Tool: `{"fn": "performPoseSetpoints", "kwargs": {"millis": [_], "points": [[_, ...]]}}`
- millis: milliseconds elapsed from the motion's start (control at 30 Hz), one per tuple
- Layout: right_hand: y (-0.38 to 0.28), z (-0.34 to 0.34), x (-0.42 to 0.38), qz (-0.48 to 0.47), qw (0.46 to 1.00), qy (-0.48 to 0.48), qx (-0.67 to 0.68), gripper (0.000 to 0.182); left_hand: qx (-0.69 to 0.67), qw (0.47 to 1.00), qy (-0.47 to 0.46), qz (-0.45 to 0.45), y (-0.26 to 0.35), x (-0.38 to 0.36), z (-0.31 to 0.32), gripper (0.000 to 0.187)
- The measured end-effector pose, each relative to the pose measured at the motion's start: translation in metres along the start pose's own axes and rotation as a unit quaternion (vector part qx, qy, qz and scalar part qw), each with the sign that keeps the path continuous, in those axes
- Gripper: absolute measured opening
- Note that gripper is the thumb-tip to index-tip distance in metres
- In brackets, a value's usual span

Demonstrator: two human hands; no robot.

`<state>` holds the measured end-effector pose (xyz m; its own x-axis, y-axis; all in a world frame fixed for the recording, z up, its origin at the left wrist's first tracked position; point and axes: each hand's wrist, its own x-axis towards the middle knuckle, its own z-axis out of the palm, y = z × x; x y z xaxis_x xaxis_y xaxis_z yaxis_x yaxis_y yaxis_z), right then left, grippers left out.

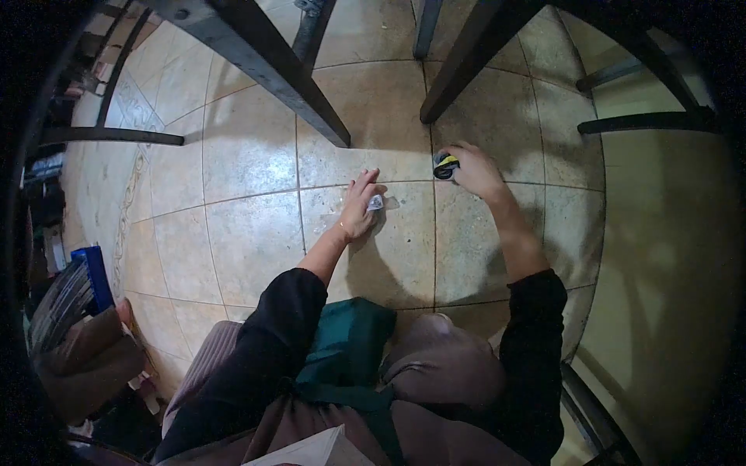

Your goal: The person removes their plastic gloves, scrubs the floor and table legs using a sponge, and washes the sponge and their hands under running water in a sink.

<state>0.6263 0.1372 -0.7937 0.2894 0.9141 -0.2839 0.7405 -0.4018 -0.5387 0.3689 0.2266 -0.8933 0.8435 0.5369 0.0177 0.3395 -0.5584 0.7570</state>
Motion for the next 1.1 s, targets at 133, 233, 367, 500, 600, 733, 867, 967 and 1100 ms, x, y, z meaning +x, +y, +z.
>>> {"fn": "performPoseSetpoints", "kwargs": {"millis": [133, 233, 367, 500, 600, 733, 867, 967, 1100], "points": [[-0.007, 0.007, 0.005, -0.032, 0.997, 0.038, 0.054, 0.040, -0.163, 0.980, -0.002, -0.113, -0.012, 0.010, -0.026, 0.027], [-0.031, 0.009, 0.012, 0.084, 0.977, -0.033, 0.195, 0.046, -0.161, 0.957, 0.199, -0.140, 0.002, 0.023, -0.043, 0.030], [-0.074, 0.016, 0.033, -0.083, 0.985, 0.132, 0.071, 0.050, -0.116, 0.939, 0.299, -0.121, 0.022, 0.055, -0.062, 0.039], [-0.139, 0.008, 0.040, -0.114, 0.983, 0.141, -0.019, 0.051, 0.014, 0.940, 0.282, -0.190, 0.015, 0.071, -0.068, 0.043], [-0.171, 0.019, 0.051, -0.090, 0.982, 0.147, -0.083, 0.045, 0.018, 0.940, 0.273, -0.204, 0.018, 0.070, -0.073, 0.040], [-0.182, 0.028, 0.053, -0.096, 0.963, 0.206, -0.145, 0.036, -0.005, 0.936, 0.259, -0.237, 0.029, 0.069, -0.079, 0.035], [-0.189, 0.031, 0.055, -0.083, 0.966, 0.202, -0.138, 0.034, -0.031, 0.936, 0.276, -0.217, 0.013, 0.070, -0.076, 0.032], [-0.195, 0.040, 0.058, -0.094, 0.958, 0.242, -0.126, 0.034, -0.019, 0.941, 0.254, -0.225, -0.003, 0.067, -0.079, 0.032], [-0.208, 0.050, 0.067, -0.105, 0.957, 0.243, -0.122, 0.032, -0.083, 0.931, 0.313, -0.166, -0.011, 0.061, -0.091, 0.032]]}}
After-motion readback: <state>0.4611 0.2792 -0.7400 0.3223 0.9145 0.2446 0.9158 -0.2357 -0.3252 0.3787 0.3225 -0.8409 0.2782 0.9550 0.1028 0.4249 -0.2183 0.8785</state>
